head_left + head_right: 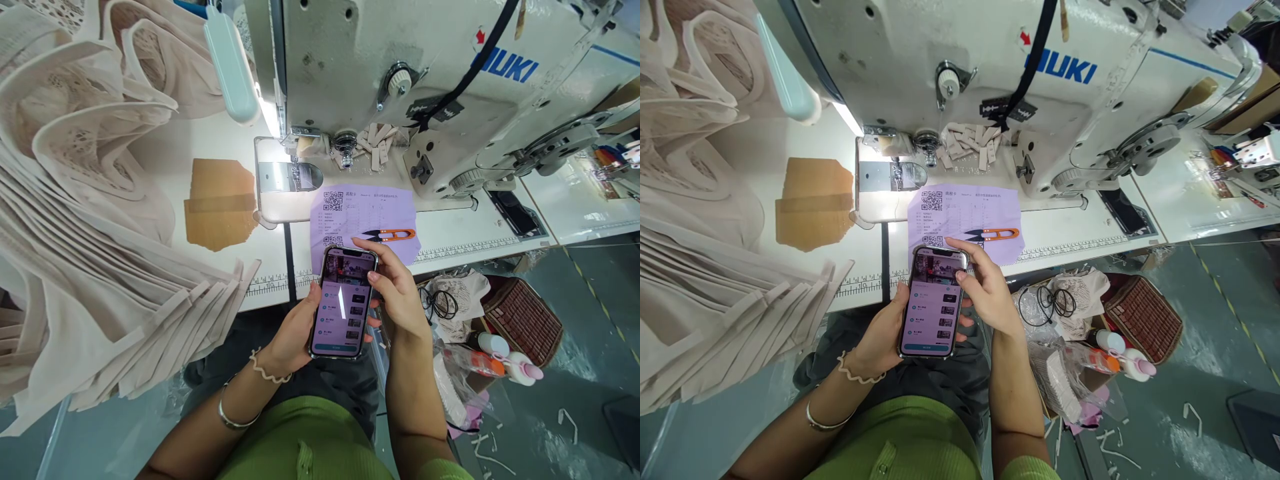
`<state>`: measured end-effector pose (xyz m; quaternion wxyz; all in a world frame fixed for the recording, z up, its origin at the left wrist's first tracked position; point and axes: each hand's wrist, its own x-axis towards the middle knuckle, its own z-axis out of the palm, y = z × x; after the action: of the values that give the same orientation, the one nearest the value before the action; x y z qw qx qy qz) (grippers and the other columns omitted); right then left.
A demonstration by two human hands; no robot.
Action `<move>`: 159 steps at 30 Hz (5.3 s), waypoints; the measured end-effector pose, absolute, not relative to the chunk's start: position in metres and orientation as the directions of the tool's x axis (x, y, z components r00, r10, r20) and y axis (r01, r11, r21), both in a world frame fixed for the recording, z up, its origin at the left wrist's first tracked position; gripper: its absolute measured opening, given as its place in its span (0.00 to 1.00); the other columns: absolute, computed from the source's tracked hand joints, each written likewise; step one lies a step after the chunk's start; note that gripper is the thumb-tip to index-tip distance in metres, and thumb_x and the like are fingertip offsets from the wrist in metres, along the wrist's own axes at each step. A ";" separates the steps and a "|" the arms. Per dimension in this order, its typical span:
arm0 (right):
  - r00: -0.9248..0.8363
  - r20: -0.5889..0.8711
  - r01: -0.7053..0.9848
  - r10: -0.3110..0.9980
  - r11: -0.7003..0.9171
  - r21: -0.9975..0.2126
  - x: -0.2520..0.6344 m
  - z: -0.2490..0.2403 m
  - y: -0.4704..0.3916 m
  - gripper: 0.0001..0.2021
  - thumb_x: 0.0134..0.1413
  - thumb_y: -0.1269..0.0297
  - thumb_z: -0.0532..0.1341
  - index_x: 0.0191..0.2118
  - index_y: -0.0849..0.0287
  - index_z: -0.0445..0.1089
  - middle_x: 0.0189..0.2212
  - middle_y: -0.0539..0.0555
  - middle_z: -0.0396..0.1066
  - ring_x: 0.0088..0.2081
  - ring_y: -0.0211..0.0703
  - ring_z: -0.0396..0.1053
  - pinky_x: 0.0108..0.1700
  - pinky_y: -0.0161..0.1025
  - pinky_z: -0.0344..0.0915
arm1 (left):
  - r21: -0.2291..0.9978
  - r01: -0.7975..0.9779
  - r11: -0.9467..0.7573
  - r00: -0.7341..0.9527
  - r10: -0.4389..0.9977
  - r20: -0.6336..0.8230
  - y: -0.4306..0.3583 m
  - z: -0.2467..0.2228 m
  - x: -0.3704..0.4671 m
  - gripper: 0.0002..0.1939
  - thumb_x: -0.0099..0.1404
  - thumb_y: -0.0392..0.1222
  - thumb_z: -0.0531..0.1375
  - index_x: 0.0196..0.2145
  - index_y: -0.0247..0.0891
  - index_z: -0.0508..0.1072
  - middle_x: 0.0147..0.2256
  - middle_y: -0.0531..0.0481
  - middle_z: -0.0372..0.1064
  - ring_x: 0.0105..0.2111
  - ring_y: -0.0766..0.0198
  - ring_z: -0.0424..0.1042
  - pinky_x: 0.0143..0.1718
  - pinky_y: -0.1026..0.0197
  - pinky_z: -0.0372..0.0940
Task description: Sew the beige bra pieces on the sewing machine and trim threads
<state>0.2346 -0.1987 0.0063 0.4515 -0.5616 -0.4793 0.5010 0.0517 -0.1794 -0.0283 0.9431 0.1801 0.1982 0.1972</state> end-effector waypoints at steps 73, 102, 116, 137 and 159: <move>0.033 -0.148 0.071 0.988 -0.150 -0.986 0.233 0.009 -0.199 0.24 0.59 0.65 0.54 0.61 0.44 0.63 0.34 0.49 0.66 0.19 0.31 0.55 0.13 0.32 0.60 | 0.396 -0.345 0.851 0.841 0.468 -0.272 -0.180 -0.027 0.052 0.37 0.68 0.67 0.53 0.59 0.33 0.69 0.53 0.33 0.73 0.46 0.42 0.78 0.47 0.44 0.72; 0.012 -0.096 0.146 0.995 -0.096 -0.985 0.238 0.008 -0.200 0.27 0.57 0.65 0.57 0.63 0.45 0.61 0.38 0.51 0.70 0.20 0.33 0.60 0.18 0.35 0.64 | 0.367 -0.344 0.864 0.872 0.439 -0.217 -0.179 -0.028 0.051 0.37 0.69 0.66 0.50 0.59 0.31 0.68 0.44 0.33 0.78 0.42 0.46 0.80 0.43 0.50 0.72; 0.014 -0.106 0.106 0.994 -0.107 -0.989 0.237 0.007 -0.201 0.27 0.59 0.62 0.58 0.64 0.44 0.61 0.36 0.51 0.68 0.23 0.34 0.60 0.18 0.34 0.68 | 0.353 -0.316 0.881 0.861 0.423 -0.284 -0.178 -0.028 0.053 0.44 0.61 0.69 0.59 0.61 0.30 0.67 0.46 0.32 0.77 0.46 0.41 0.78 0.52 0.42 0.69; 0.484 0.421 0.282 0.767 0.319 -0.905 0.180 -0.022 -0.238 0.27 0.67 0.41 0.51 0.59 0.52 0.70 0.58 0.58 0.69 0.64 0.57 0.61 0.68 0.62 0.50 | 0.413 -0.723 0.554 0.561 0.819 -0.115 -0.192 -0.014 0.054 0.27 0.65 0.52 0.64 0.60 0.46 0.70 0.70 0.53 0.49 0.72 0.49 0.38 0.72 0.44 0.41; 0.652 0.218 0.173 0.726 0.137 -0.975 0.185 -0.018 -0.232 0.11 0.66 0.58 0.59 0.47 0.52 0.77 0.46 0.52 0.77 0.45 0.43 0.73 0.47 0.40 0.67 | 0.428 -0.717 0.550 0.538 0.827 -0.162 -0.195 -0.024 0.056 0.24 0.63 0.48 0.67 0.57 0.53 0.72 0.68 0.52 0.56 0.71 0.49 0.42 0.67 0.38 0.53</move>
<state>0.1854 -0.2323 -0.0175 0.6619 -0.6228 -0.3610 0.2087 0.0562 -0.1946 -0.0236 0.8627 0.1573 0.1754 0.4474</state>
